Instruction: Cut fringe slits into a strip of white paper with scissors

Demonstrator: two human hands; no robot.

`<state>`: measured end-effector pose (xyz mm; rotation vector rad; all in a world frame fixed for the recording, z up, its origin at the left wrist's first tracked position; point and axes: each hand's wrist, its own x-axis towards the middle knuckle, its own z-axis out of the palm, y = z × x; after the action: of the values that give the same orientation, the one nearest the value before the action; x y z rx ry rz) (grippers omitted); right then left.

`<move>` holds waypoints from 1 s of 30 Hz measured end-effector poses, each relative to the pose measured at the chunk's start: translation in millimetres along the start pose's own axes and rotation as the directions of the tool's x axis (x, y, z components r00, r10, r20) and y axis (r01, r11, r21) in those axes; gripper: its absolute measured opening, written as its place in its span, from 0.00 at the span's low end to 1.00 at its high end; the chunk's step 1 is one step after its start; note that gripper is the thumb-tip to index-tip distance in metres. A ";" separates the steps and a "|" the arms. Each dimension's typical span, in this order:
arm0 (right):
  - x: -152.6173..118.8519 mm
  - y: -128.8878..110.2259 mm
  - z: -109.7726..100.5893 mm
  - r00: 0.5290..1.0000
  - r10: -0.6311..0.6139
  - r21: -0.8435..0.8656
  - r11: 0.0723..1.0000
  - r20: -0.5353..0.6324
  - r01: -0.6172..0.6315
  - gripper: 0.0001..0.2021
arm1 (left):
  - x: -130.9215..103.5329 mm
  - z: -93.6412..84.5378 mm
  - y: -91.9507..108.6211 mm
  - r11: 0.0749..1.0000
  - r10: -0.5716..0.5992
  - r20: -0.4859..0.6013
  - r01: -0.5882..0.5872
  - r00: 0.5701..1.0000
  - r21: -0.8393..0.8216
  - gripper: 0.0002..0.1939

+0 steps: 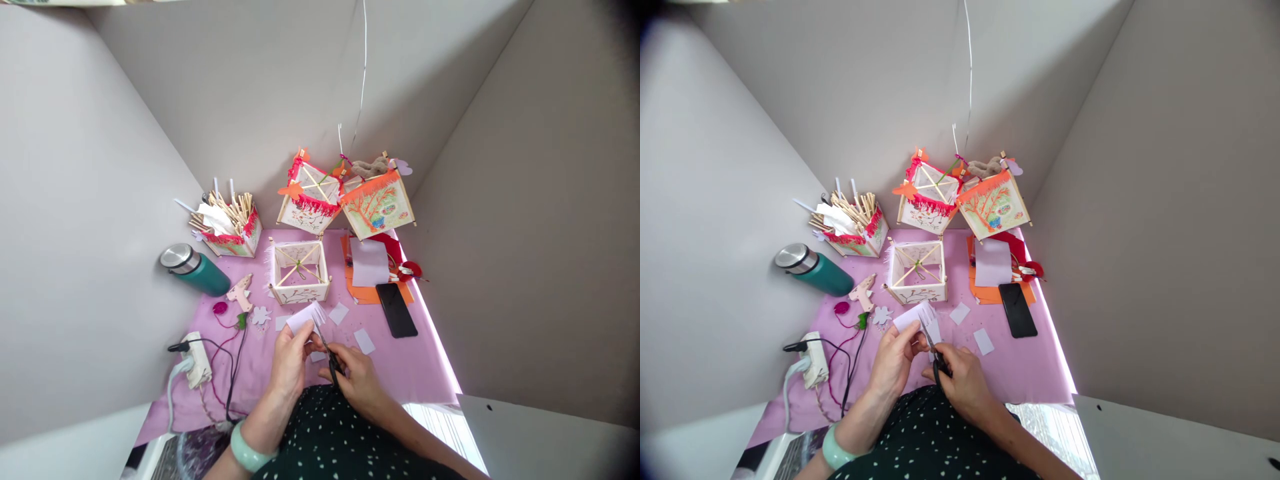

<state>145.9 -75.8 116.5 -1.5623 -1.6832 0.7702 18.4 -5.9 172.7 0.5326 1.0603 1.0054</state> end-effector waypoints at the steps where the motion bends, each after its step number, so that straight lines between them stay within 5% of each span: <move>1: -0.5 0.0 0.2 1.000 0.002 0.007 1.000 0.006 -0.002 0.14 | 0.2 0.1 2.0 1.000 0.007 -0.007 -0.007 1.000 -0.008 0.15; 9: -0.5 -2.2 -2.4 0.999 -0.007 0.025 1.000 0.048 0.006 0.15 | 3.6 0.6 14.6 0.997 0.015 -0.022 -0.016 1.000 -0.071 0.14; 30: 0.7 -3.3 -4.4 0.998 -0.002 -0.001 1.000 0.062 0.002 0.13 | 1.0 1.9 10.3 0.997 0.005 -0.007 -0.006 1.000 -0.081 0.15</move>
<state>147.6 -75.6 121.9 -1.5516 -1.7295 0.8240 16.0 0.1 181.1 0.4660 1.0202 1.0513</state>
